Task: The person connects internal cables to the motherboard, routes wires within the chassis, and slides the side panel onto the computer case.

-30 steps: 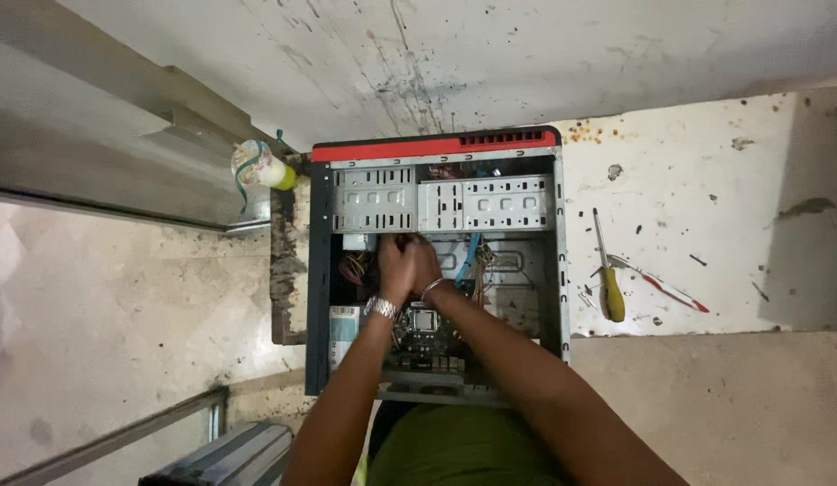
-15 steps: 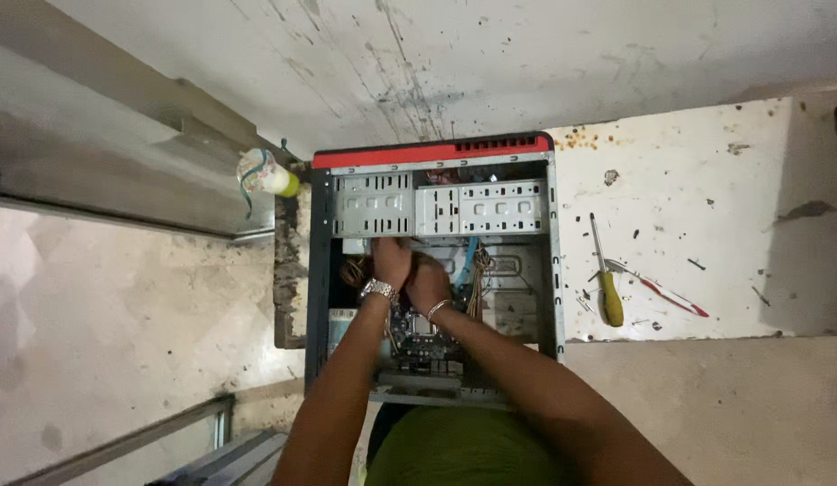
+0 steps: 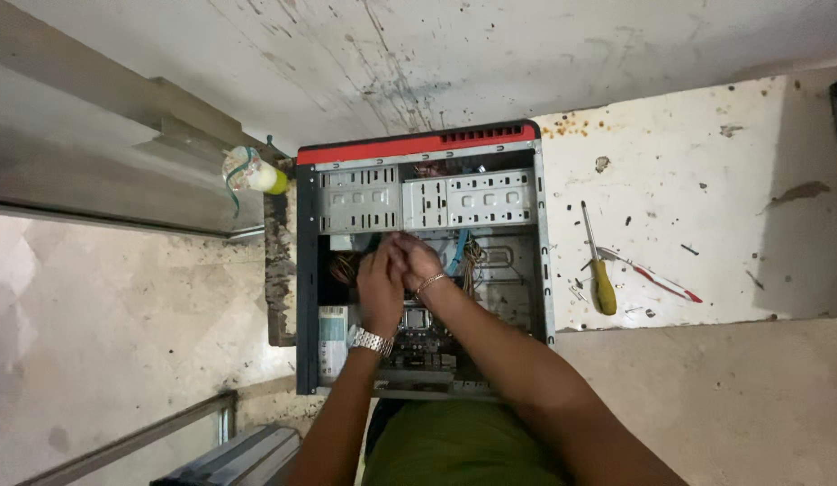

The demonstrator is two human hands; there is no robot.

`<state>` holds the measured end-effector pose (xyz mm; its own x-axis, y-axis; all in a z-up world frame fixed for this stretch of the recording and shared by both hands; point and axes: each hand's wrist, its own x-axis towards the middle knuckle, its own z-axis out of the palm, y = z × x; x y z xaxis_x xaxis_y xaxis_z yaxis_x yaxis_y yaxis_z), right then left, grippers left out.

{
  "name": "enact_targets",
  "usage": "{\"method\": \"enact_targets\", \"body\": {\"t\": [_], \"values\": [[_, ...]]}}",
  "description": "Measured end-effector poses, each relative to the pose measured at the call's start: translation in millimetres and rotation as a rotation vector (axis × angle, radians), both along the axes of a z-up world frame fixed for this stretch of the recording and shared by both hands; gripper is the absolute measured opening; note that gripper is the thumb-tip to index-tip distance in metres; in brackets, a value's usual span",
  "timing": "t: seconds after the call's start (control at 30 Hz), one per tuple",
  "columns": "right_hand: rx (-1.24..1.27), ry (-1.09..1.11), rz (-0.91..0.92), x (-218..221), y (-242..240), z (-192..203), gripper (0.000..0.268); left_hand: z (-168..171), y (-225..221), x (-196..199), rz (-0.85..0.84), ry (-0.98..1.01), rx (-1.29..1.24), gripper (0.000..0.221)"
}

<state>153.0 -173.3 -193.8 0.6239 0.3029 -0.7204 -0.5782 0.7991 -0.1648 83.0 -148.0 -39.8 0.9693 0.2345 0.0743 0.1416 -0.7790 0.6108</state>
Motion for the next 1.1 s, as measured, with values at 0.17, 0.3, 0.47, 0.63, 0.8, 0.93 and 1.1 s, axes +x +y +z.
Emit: {"method": "enact_targets", "body": {"t": [0.17,0.3,0.47,0.63,0.8,0.93,1.1], "values": [[-0.217,-0.238,0.187,-5.9,-24.6,60.8,0.021,-76.2,40.7,22.4,0.09,-0.196,-0.023,0.03],[-0.815,-0.875,0.614,-28.6,-63.9,71.0,0.027,-104.3,50.0,27.5,-0.087,-0.135,0.074,0.015],[-0.575,-1.162,0.438,-51.7,-215.3,206.4,0.014,-155.4,40.9,65.9,0.207,-0.163,-0.244,0.017],[-1.566,-0.734,0.271,-34.7,-361.5,60.2,0.018,-144.4,28.9,66.1,0.264,-0.209,-0.676,0.024],[-2.366,-0.671,0.58,-47.2,-407.2,12.8,0.036,-172.2,54.1,56.1,0.222,-0.062,-0.412,0.035],[-2.56,-0.623,0.637,-45.4,-421.4,-5.7,0.033,-106.6,37.1,39.8,0.186,-0.053,-0.392,0.032],[-2.433,-0.541,0.667,-42.5,-428.1,-14.2,0.016,-11.2,4.6,12.4,0.177,0.039,-0.596,0.047]]}}
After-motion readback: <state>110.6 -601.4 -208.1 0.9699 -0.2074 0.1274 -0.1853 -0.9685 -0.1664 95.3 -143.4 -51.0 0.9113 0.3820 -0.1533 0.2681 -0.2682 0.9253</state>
